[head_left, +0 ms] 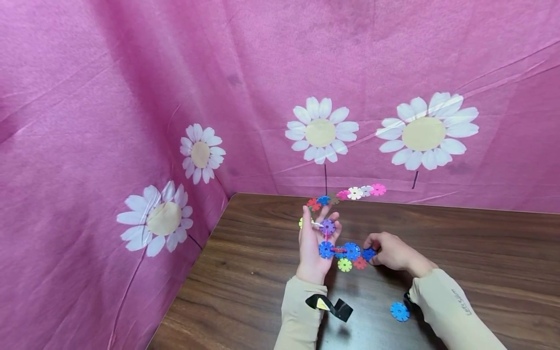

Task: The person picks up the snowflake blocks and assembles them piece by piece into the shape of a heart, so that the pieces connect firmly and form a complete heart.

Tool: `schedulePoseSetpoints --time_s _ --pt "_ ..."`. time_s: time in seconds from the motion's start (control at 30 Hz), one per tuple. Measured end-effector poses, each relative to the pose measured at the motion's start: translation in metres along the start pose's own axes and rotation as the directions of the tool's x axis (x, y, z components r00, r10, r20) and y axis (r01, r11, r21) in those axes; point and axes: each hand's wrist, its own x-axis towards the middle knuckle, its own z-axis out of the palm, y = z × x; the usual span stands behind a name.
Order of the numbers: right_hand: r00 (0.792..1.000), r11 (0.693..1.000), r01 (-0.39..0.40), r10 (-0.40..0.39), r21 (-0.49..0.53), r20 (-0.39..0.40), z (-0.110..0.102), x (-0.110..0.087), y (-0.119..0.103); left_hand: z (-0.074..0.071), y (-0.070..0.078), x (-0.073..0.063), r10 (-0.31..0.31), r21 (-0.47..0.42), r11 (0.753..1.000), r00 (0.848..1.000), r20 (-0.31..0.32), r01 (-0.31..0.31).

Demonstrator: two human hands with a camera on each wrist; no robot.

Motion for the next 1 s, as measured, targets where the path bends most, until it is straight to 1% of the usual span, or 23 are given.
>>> schedulePoseSetpoints --time_s 0.07,0.2,0.33,0.47,0.63,0.77,0.87,0.93,1.0 --pt "1.0 1.0 -0.007 0.007 0.018 0.014 0.0 0.0 0.0 0.0 0.0 0.0 0.001 0.0 1.0 1.0 -0.003 -0.001" --pt "1.0 0.999 0.015 -0.016 0.036 0.021 0.0 -0.003 0.002 0.0 -0.001 0.001 0.001 -0.001 1.0 1.0 -0.003 -0.001" --pt "0.999 0.999 0.043 -0.043 0.02 0.026 -0.001 -0.007 0.004 0.0 -0.002 0.001 0.003 0.005 1.0 1.0 0.003 -0.003" --pt "0.998 0.999 0.038 -0.039 0.009 0.044 -0.001 -0.014 0.006 -0.001 -0.002 0.003 0.008 0.007 1.0 1.0 0.0 -0.008" --pt "0.997 0.997 0.066 -0.067 0.036 0.039 0.001 -0.026 0.01 -0.002 -0.002 0.003 0.008 0.021 1.0 1.0 0.005 -0.008" --pt "0.996 0.992 0.091 -0.091 0.087 -0.006 0.0 -0.04 0.012 -0.002 -0.002 0.002 -0.002 0.039 0.999 1.0 0.013 0.002" --pt "0.993 0.98 0.11 -0.1 0.166 -0.067 0.0 -0.051 0.01 -0.002 -0.002 0.001 -0.01 0.047 0.999 1.0 0.015 0.01" --pt "0.987 0.958 0.141 -0.115 0.25 -0.114 0.001 -0.057 0.008 -0.002 -0.003 0.001 -0.018 0.05 0.999 1.0 0.018 0.017" --pt "0.975 0.92 0.2 -0.154 0.336 -0.158 0.001 -0.062 0.006 -0.001 -0.003 0.001 -0.028 0.049 0.998 0.999 0.019 0.027"
